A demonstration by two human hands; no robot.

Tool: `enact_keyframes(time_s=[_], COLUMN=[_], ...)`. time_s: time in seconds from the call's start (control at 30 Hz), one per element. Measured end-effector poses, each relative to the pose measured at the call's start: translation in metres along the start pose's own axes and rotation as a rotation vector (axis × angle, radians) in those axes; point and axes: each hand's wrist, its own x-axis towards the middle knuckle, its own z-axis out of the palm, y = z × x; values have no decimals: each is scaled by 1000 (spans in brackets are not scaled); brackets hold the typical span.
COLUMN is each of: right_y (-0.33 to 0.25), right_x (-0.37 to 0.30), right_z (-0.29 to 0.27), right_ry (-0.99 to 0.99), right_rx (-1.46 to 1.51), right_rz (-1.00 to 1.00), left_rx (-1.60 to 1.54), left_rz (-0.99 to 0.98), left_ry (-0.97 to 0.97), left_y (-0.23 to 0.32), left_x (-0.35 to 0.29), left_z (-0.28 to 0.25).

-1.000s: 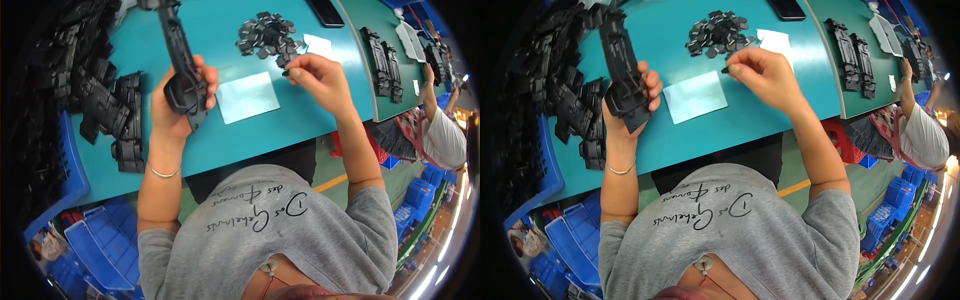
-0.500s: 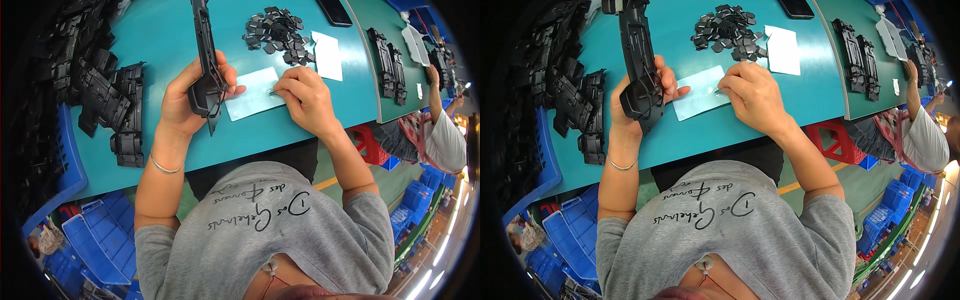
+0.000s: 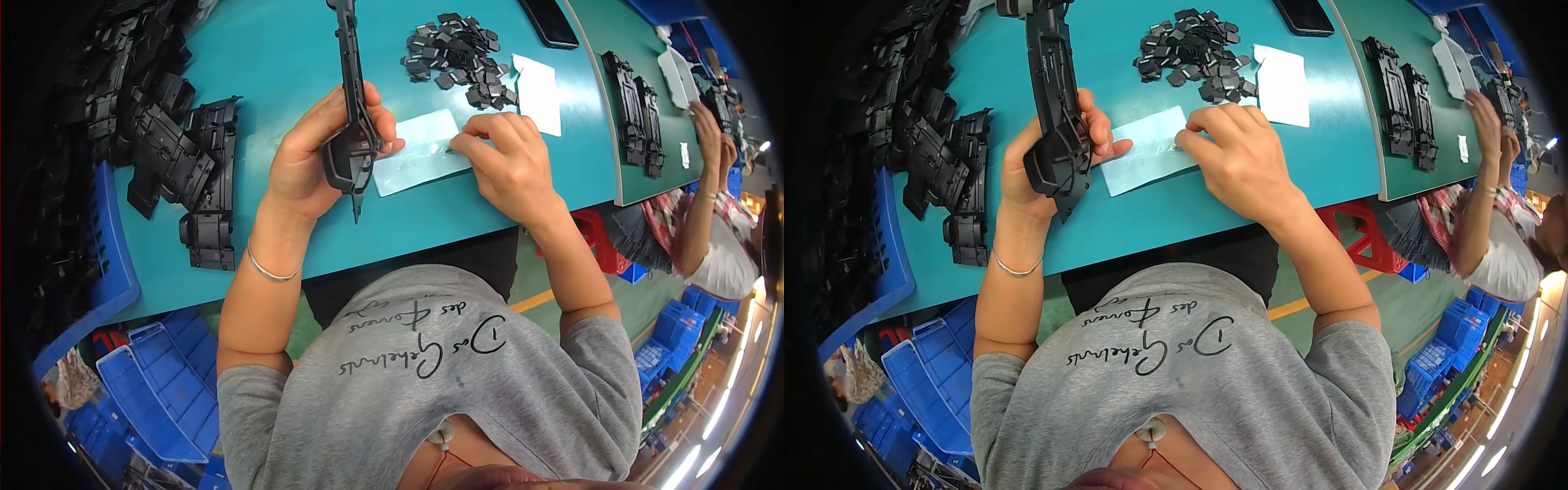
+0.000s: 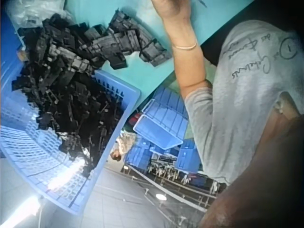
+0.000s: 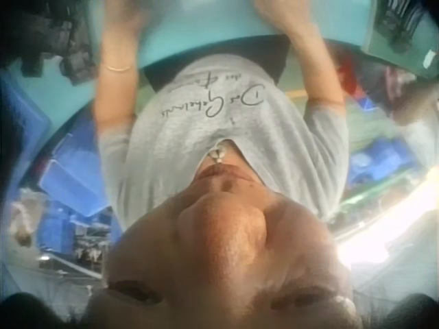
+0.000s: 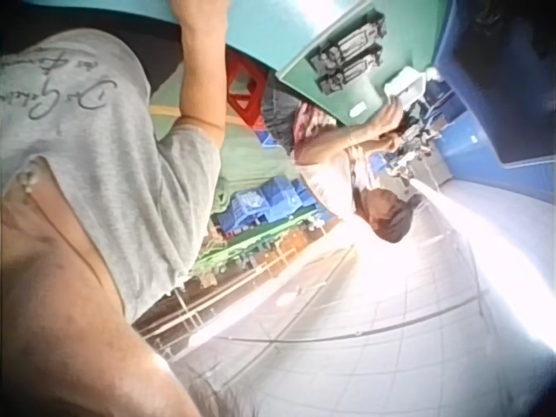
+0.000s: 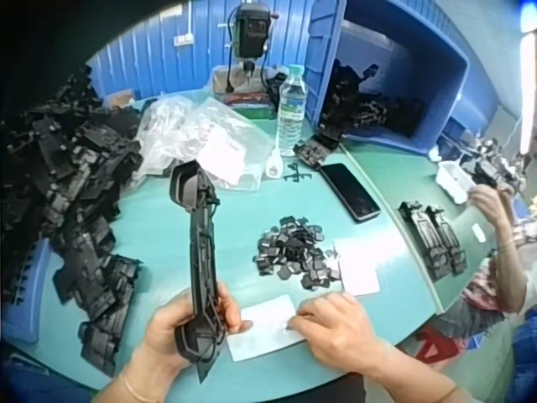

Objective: The person takes toy car chassis parts, dips small plastic components onto a glue pad, and attaches the components onto the chassis by hand. The person also dispenses glue onto the pad using a glue bottle.

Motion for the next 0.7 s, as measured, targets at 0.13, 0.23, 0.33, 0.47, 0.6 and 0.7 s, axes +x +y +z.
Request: enact_keyframes(time_s=[0.13, 0.23, 0.33, 0.47, 0.6, 0.7], right_y=[0, -2, 0, -2, 2, 9], right_x=[4, 8, 11, 14, 12, 6], right_z=[-4, -6, -14, -20, -30, -27], right_ry=[-32, -64, -55, 87, 9, 16], right_rx=[-178, -242, -214, 298, 977, 1420], right_rz=[-188, -267, -264, 208, 811, 1005], left_rx=[66, 73, 89, 116, 95, 34], left_rz=[-38, -35, -39, 38, 81, 107], left_ry=[4, 0, 23, -23, 160, 193], left_y=[0, 0, 1, 4, 7, 10], left_x=[0, 0, 0, -2, -6, -5], left_z=[-3, -5, -2, 0, 4, 7])
